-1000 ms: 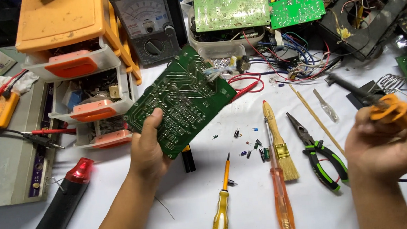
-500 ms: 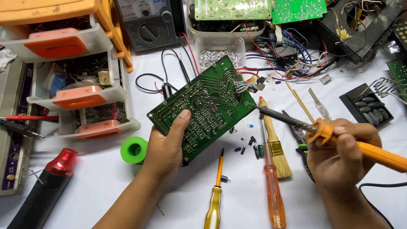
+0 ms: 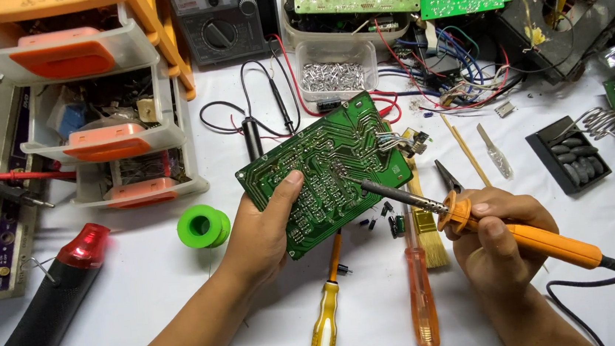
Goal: Using a soldering iron and a desoldering pump to remove solder from electronic components on a printed circuit board.
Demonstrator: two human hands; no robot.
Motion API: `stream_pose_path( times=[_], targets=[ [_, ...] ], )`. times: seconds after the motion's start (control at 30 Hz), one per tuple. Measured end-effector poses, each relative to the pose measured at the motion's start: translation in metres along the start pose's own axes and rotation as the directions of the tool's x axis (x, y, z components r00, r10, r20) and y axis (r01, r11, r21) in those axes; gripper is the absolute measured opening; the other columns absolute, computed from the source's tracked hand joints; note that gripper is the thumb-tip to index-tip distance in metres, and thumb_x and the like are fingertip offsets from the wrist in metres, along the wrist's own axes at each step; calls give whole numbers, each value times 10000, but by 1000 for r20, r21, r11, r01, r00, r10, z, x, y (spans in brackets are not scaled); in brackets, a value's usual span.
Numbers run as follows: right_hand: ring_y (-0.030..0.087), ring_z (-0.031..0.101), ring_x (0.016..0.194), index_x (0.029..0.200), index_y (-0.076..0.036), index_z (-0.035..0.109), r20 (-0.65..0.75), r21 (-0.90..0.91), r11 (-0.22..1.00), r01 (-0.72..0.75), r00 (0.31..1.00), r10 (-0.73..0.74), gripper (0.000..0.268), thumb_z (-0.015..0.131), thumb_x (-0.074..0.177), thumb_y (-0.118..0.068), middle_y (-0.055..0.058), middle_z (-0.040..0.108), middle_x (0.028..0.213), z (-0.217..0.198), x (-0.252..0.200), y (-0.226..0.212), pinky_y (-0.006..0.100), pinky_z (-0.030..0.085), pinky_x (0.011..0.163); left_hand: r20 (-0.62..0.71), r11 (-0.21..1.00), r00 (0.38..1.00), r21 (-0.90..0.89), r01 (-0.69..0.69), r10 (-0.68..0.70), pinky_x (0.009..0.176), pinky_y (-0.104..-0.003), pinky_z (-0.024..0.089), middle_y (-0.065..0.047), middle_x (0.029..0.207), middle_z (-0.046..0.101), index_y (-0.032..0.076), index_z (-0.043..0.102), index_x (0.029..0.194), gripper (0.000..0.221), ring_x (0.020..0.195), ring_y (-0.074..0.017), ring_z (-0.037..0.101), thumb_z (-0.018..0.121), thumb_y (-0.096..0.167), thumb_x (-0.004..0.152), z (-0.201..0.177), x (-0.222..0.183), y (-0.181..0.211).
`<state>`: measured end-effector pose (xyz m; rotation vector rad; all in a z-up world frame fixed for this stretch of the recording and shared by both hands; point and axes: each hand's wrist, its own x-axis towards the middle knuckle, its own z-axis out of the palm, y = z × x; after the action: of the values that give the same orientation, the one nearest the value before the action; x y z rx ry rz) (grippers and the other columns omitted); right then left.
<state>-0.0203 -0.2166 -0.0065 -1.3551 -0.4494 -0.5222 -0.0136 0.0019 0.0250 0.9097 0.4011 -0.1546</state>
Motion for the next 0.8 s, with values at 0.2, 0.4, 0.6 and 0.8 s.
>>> stream_pose_path(
  times=[0.2, 0.4, 0.6, 0.8],
  targets=[
    [161, 498, 493, 849, -77, 495, 34, -16, 1000, -11, 999, 12, 89, 495, 840, -165, 73, 489, 614, 2, 0, -1, 275, 453, 572, -27, 999, 999, 40, 19, -18, 762, -394, 552, -155, 959, 629, -19, 549, 1053, 334, 862, -255, 617, 527, 167, 777, -3, 1, -2],
    [155, 520, 507, 848, -81, 503, 29, -33, 999, 2, 1000, -1, 101, 515, 825, -179, 71, 494, 604, 1, -2, 0, 272, 477, 599, -55, 998, 998, 56, 31, -28, 728, -389, 556, -138, 919, 633, -15, 576, 995, 309, 829, -245, 618, 576, 159, 740, -7, 4, -4],
    [148, 529, 519, 854, -84, 503, 42, -22, 1000, 16, 999, -15, 88, 507, 830, -168, 64, 501, 616, -1, -3, 1, 273, 478, 616, -75, 997, 996, 57, 48, -44, 721, -388, 553, -145, 922, 634, -13, 571, 1001, 329, 819, -252, 617, 589, 154, 718, -8, 5, -3],
    [169, 533, 517, 844, -80, 506, 38, -10, 1000, 10, 999, -10, 99, 523, 829, -176, 75, 514, 636, -6, -4, 5, 285, 496, 618, -45, 996, 999, 89, 9, -5, 712, -374, 558, -131, 898, 640, -13, 590, 976, 305, 802, -236, 622, 588, 162, 727, -12, 7, -5]
  ],
)
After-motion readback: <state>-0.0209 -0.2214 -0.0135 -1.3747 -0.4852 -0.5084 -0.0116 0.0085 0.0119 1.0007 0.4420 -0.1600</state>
